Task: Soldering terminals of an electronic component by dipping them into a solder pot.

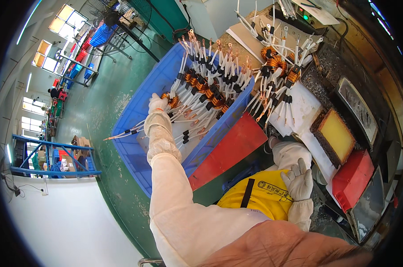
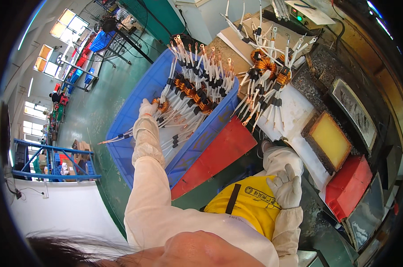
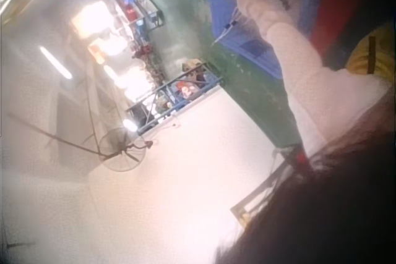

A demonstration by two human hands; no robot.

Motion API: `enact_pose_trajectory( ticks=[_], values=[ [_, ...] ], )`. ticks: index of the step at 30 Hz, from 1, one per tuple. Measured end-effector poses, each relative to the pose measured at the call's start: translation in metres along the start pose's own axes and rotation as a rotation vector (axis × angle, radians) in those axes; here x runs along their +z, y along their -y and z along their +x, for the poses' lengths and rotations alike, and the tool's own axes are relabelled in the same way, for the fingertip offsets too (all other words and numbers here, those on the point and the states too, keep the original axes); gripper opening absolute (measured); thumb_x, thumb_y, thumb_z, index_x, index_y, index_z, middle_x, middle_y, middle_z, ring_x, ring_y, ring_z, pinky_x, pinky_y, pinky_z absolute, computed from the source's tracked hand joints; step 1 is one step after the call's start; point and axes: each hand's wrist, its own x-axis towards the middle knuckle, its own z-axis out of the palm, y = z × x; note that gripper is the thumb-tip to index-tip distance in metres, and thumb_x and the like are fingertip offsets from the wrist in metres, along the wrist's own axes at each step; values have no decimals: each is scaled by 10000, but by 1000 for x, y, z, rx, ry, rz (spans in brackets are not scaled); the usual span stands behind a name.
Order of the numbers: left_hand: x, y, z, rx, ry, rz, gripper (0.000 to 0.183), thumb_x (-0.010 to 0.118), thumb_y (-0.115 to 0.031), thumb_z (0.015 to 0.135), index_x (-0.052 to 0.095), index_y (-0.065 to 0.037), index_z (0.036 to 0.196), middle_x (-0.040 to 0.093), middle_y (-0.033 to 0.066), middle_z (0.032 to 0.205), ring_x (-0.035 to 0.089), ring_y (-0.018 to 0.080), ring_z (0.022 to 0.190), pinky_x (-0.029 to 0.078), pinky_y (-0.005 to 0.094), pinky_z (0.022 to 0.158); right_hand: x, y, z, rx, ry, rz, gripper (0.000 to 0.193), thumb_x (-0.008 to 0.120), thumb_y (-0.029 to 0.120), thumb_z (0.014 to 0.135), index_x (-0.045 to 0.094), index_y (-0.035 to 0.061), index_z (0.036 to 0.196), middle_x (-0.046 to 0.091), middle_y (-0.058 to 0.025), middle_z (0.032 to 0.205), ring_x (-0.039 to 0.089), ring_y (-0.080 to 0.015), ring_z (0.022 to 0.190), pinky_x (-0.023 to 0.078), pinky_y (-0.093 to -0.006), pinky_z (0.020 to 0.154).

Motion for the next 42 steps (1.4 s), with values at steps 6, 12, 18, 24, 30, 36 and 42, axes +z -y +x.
enact_pose_trajectory(
  ticks=[6,12,18,24,30,36,42],
  values=[
    [14,0,-14,219,-81,-115,560,579,-484,879,527,-34,1207,628,270,1168,607,442,1107,478,520,921,-2,3,-1,-32,-9,-5,547,598,397,963,485,106,1412,617,-115,1170,613,-285,981,488,-549,999],
    [40,46,0,254,-10,-291,586,621,-504,869,637,57,1036,682,288,988,665,431,933,510,481,807,2,2,-1,3,42,9,536,609,377,960,498,89,1398,614,-121,1161,614,-272,946,494,-527,991],
    [33,4,-53,74,144,-1523,315,692,-283,854,630,16,929,664,109,819,615,204,585,507,335,498,9,6,-4,25,20,9,416,580,291,985,501,43,1310,587,-94,1040,583,-228,857,508,-501,964],
    [-79,-1,-69,172,-350,-1294,290,721,-252,801,584,1,834,648,88,742,602,151,562,484,289,446,14,9,-8,14,31,-57,502,605,367,966,477,44,1329,488,-47,954,514,-190,842,497,-476,997],
    [-187,13,-136,483,-547,-1235,272,703,-223,853,553,-59,696,533,-10,647,412,66,548,320,256,484,7,10,-17,-23,66,-46,530,582,366,980,446,36,1372,492,-45,963,513,-194,855,502,-466,985],
    [-227,-1,-273,660,-152,-1409,188,683,-162,867,577,-83,732,464,-72,648,347,18,565,230,208,506,13,11,-39,-33,155,-127,522,600,319,971,471,-5,1360,590,-124,1140,608,-273,1056,512,-503,948],
    [-172,-40,-383,973,280,-1194,70,644,-23,838,593,-47,795,518,-50,779,449,55,688,371,226,614,19,23,-93,28,150,-204,749,573,511,937,368,-7,1438,595,-200,1201,668,-372,925,527,-574,902]
  ],
)
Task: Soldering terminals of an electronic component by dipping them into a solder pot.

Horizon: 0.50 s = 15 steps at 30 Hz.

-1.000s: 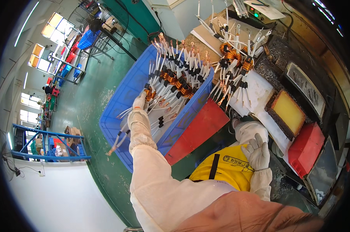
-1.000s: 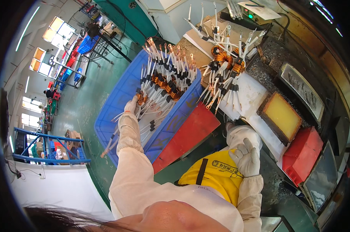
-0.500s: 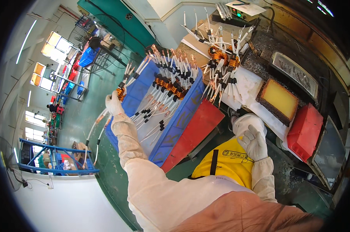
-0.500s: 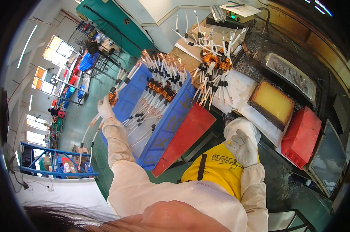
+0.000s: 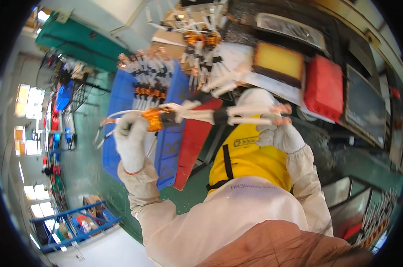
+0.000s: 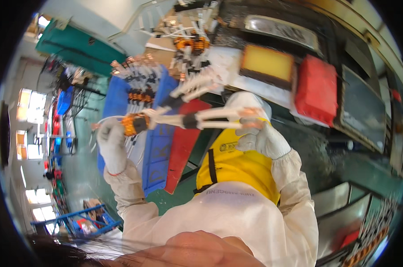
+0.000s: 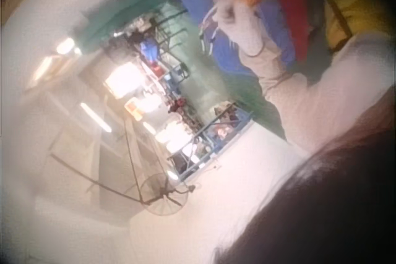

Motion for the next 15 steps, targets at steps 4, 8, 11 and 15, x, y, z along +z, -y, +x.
enact_pose_trajectory(
  ticks=[4,8,11,15],
  values=[
    [67,19,-20,-3,475,49,151,638,82,796,558,-44,780,504,-31,792,451,65,742,379,225,685,-16,5,-71,-60,-110,-105,918,428,717,895,365,-17,1444,600,-239,1238,668,-373,1019,596,-494,789],
    [136,33,-46,71,704,-83,134,676,78,779,573,-8,782,541,9,729,500,92,662,407,267,593,-26,13,-133,-119,-291,-141,991,359,789,861,365,-11,1447,580,-281,1268,679,-384,1010,629,-456,636],
    [162,59,-63,322,830,113,137,730,-9,752,595,-13,728,555,81,649,544,194,562,423,328,524,-48,11,-170,-246,-392,-145,942,329,763,897,386,-10,1431,634,-255,1191,703,-365,944,624,-440,632],
    [188,89,-94,468,939,169,205,769,-130,734,586,-50,686,544,100,636,553,284,579,440,383,536,-79,6,-189,-341,-561,-78,864,343,691,949,414,-35,1412,632,-241,1211,698,-342,972,611,-422,727]
  ],
)
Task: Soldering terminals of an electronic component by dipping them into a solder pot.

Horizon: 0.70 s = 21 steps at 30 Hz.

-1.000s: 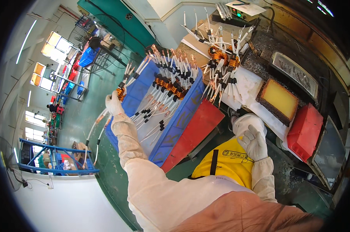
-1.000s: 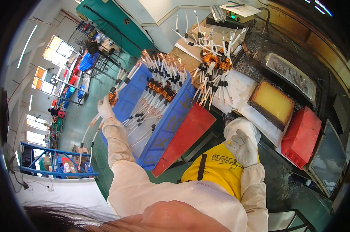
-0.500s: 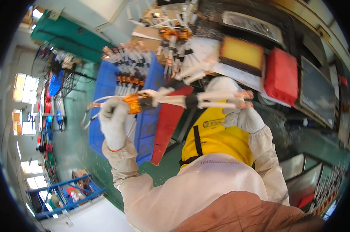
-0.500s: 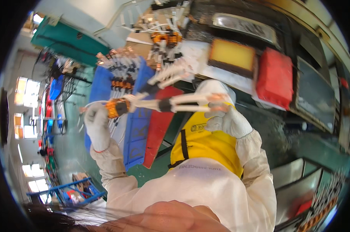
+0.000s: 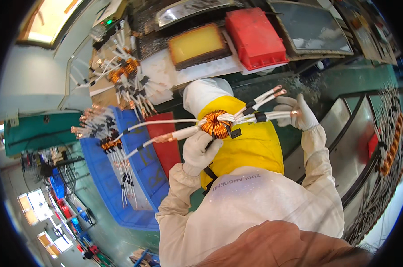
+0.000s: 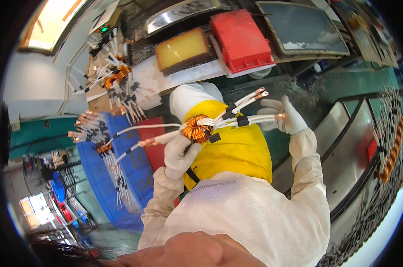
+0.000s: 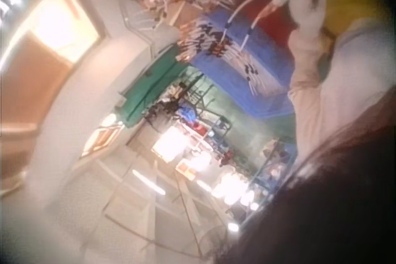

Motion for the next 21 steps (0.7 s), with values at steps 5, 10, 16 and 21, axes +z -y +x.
enact_pose_trajectory(
  ticks=[5,10,16,21],
  values=[
    [23,17,-30,108,444,417,189,706,-269,820,626,-100,793,582,59,745,622,255,741,501,373,650,-7,-10,8,-37,-105,-54,637,427,513,1012,505,-35,1327,647,-184,1198,702,-260,948,605,-385,792],
    [13,12,-16,39,556,349,119,685,-226,838,636,-122,811,613,54,780,628,243,751,502,397,640,-2,-12,9,-87,-284,-104,504,554,382,986,554,-23,1286,658,-163,1115,685,-240,987,590,-371,857],
    [30,-3,43,135,144,172,372,779,-193,718,656,-105,1058,639,82,869,604,302,842,484,413,765,3,-8,-4,-603,-759,-415,364,568,216,994,541,-4,1282,653,-134,1103,661,-202,940,532,-330,880],
    [64,-5,65,110,311,113,465,781,-219,706,636,-105,1133,644,87,887,599,306,854,474,409,783,37,0,-25,-529,-547,-141,325,560,214,996,571,-26,1214,661,-100,968,664,-179,803,550,-312,746]
  ],
)
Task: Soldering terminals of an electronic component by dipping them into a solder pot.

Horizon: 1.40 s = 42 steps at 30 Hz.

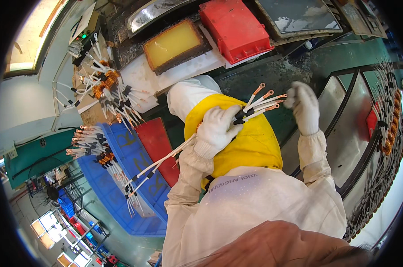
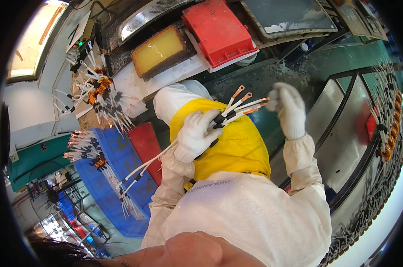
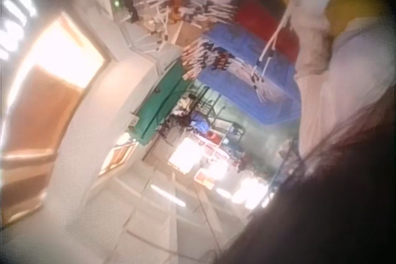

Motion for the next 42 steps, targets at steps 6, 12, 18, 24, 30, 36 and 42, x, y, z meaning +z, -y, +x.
enact_pose_trajectory(
  ticks=[6,12,18,24,30,36,42],
  values=[
    [13,13,6,-5,26,-88,462,774,-225,705,643,-104,1132,656,103,853,621,311,828,486,414,781,49,-43,-15,298,318,-57,438,533,189,986,473,-20,1366,671,-120,1136,655,-143,754,543,-280,695],
    [13,11,3,-53,-22,-125,434,769,-225,711,656,-90,1108,667,119,881,641,322,851,499,425,773,49,-70,-1,374,390,270,358,573,151,966,536,6,1291,677,-113,1081,606,-132,699,516,-267,655],
    [14,7,15,-204,39,-110,409,766,-244,743,665,-85,1107,678,107,840,650,307,800,510,409,723,17,-44,-33,289,453,-42,276,605,162,951,588,21,1188,666,-124,1099,648,-145,771,537,-263,685],
    [11,10,20,-188,167,-151,326,717,-286,801,690,-103,1070,679,107,809,648,309,776,502,418,726,21,-33,-31,185,311,-133,306,616,160,950,583,22,1221,672,-84,1096,661,-141,866,543,-291,817],
    [10,21,11,-146,109,-280,274,673,-267,847,699,-94,1058,664,114,818,644,300,806,496,408,737,19,-29,-25,218,340,-80,298,626,215,957,609,46,1201,686,-70,1020,672,-146,849,545,-293,810],
    [16,27,9,-226,109,-308,239,654,-253,859,705,-89,1026,667,124,827,644,309,826,495,422,743,21,-31,-20,204,403,-116,280,625,231,961,629,53,1176,694,-68,955,673,-146,837,544,-291,813],
    [12,21,14,-198,180,-145,235,639,-267,868,705,-89,1006,668,127,827,644,316,833,496,432,749,22,-29,-20,195,400,-236,293,651,277,943,655,45,1121,687,-68,978,671,-147,855,544,-292,825]
  ],
)
